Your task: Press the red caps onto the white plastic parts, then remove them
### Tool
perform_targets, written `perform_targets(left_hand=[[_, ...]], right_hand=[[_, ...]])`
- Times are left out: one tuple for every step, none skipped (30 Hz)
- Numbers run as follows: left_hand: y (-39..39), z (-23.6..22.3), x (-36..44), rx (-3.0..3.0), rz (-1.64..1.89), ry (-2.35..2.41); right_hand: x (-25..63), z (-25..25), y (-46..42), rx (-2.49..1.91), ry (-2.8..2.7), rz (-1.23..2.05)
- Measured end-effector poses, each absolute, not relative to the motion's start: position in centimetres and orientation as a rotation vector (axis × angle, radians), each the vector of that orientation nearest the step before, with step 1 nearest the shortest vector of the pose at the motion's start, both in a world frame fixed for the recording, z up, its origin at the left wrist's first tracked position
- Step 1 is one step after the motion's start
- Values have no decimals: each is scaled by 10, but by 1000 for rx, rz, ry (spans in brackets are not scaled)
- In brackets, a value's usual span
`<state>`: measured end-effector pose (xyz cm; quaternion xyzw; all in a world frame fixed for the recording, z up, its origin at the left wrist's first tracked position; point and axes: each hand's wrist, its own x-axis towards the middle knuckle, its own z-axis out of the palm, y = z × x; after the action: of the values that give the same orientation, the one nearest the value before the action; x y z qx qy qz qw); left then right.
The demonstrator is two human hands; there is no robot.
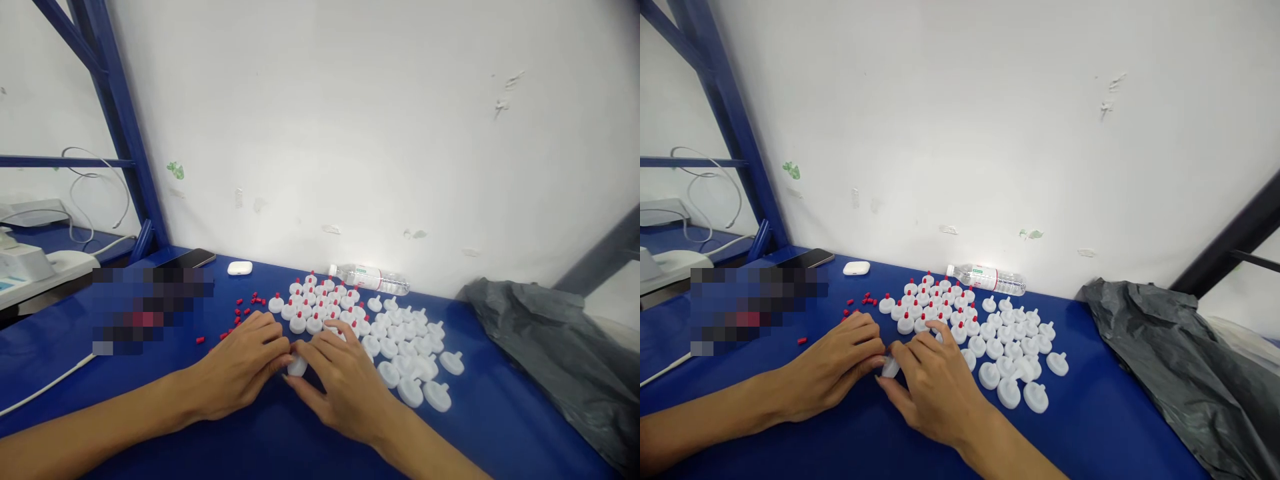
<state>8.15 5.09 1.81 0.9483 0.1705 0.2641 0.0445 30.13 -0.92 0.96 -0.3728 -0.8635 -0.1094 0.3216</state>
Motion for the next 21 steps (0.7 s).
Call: perform_targets(left_hand=[[49, 20, 82, 2888, 808, 532], [46, 21, 83, 2868, 825, 548], [43, 21, 84, 2840, 855, 567], [40, 22, 85, 2809, 887, 585], [37, 21, 86, 2780, 922, 599], [35, 21, 87, 2755, 953, 608], [34, 20, 87, 2728, 981, 622], [34, 20, 87, 2692, 1001, 645], [35, 20, 86, 2649, 1017, 683], [38, 22, 83, 2604, 1033, 727], [42, 23, 80, 2563, 1051, 773], [47, 25, 77, 2531, 1065, 815], [52, 27, 74, 2516, 1076, 841], [57, 29, 71, 2518, 1077, 848], [61, 30, 70, 2531, 1070, 842], [64, 30, 70, 2548, 1046, 818], [65, 29, 71, 2571, 1000, 783], [65, 27, 72, 2596, 935, 742], [65, 24, 75, 2621, 860, 704], [63, 20, 77, 2647, 785, 671], [61, 17, 79, 2675, 718, 638]], right_hand=[[303, 13, -9, -952, -2275, -355], [304, 17, -9, -923, -2284, -437], [304, 21, -9, -892, -2293, -521], [304, 24, -9, -869, -2299, -596], [304, 28, -9, -850, -2303, -657], [304, 30, -9, -836, -2306, -702], [304, 32, -9, -824, -2307, -739], [307, 34, -8, -807, -2298, -780], [311, 35, -7, -792, -2283, -825], [319, 37, -5, -790, -2261, -875], [329, 39, -2, -797, -2224, -928], [342, 41, 2, -856, -2194, -957], [357, 43, 6, -945, -2144, -960], [372, 45, 11, -1051, -2083, -922], [388, 47, 15, -1184, -2002, -833], [401, 49, 20, -1312, -1893, -750], [413, 49, 23, -1380, -1856, -719], [422, 49, 27, -1436, -1831, -683], [428, 48, 30, -1475, -1823, -661], [432, 46, 32, -1499, -1834, -642], [435, 44, 34, -1521, -1848, -617]])
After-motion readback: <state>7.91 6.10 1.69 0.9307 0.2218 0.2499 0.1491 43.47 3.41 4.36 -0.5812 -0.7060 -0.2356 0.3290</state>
